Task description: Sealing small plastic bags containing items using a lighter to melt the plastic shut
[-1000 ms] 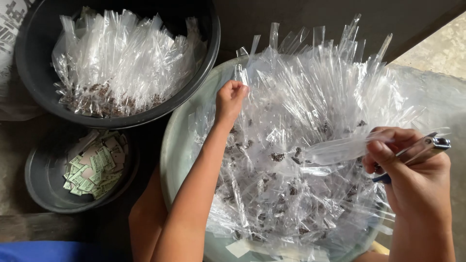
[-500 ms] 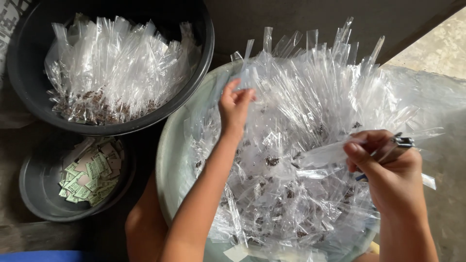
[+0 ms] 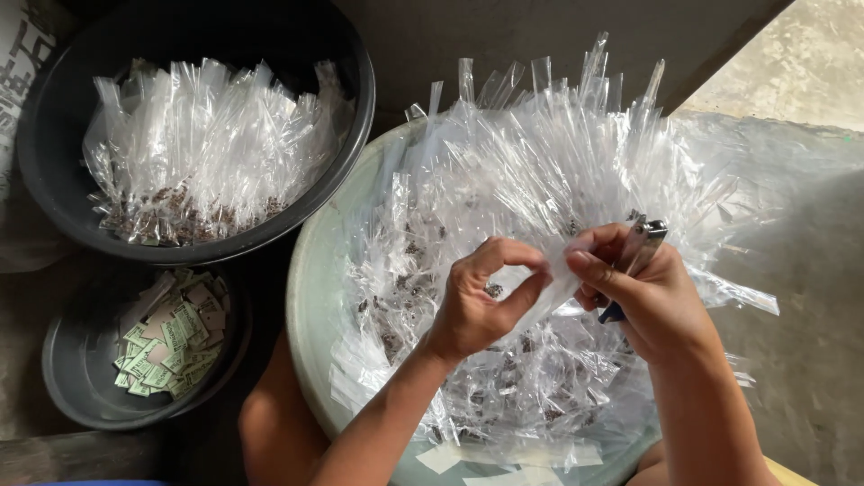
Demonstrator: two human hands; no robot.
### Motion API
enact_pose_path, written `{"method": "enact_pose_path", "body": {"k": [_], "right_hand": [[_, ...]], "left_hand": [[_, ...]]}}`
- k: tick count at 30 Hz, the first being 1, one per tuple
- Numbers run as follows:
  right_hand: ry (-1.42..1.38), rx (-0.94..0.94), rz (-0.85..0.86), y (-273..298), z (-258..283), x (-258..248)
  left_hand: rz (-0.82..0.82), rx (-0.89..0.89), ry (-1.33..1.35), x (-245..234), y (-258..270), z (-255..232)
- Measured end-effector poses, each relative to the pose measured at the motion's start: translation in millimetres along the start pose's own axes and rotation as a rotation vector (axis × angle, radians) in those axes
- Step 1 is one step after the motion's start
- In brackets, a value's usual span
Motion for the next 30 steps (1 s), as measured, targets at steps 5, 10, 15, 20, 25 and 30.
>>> {"method": "enact_pose_path", "body": {"k": [5, 10, 15, 20, 25, 30], "right_hand": [[0.017, -0.062, -0.067, -5, -2, 9], [0.003, -0.038, -0.184, -9, -18, -3], [-0.409, 0.109, -0.426, -26, -37, -8], [-0.583, 0.331, -0.274, -19, -58, 36], [-0.516, 0.231, -0.203, -21, -48, 37], [-0.252, 0.055, -0.433, -32, -63, 22]], "left_hand": [[0.073, -0.343, 0.381, 25, 10, 16], [-0.028, -0.424, 0.490, 39, 28, 42], [0.012, -0.451, 0.194, 32, 29, 37], [-0.055, -0.564, -0.106, 17, 27, 35], [0.045, -0.575, -0.304, 14, 40, 51], [0.103, -0.614, 0.001, 37, 61, 60]]}}
Point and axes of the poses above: each hand's wrist, its own y-axis away from the middle knuckle, its own x-axis out of the palm, z = x × y, the point moved 4 cm from there along -y, towards the middle knuckle, and after that the axes turned 13 degrees about y, right-handed, at the moved point
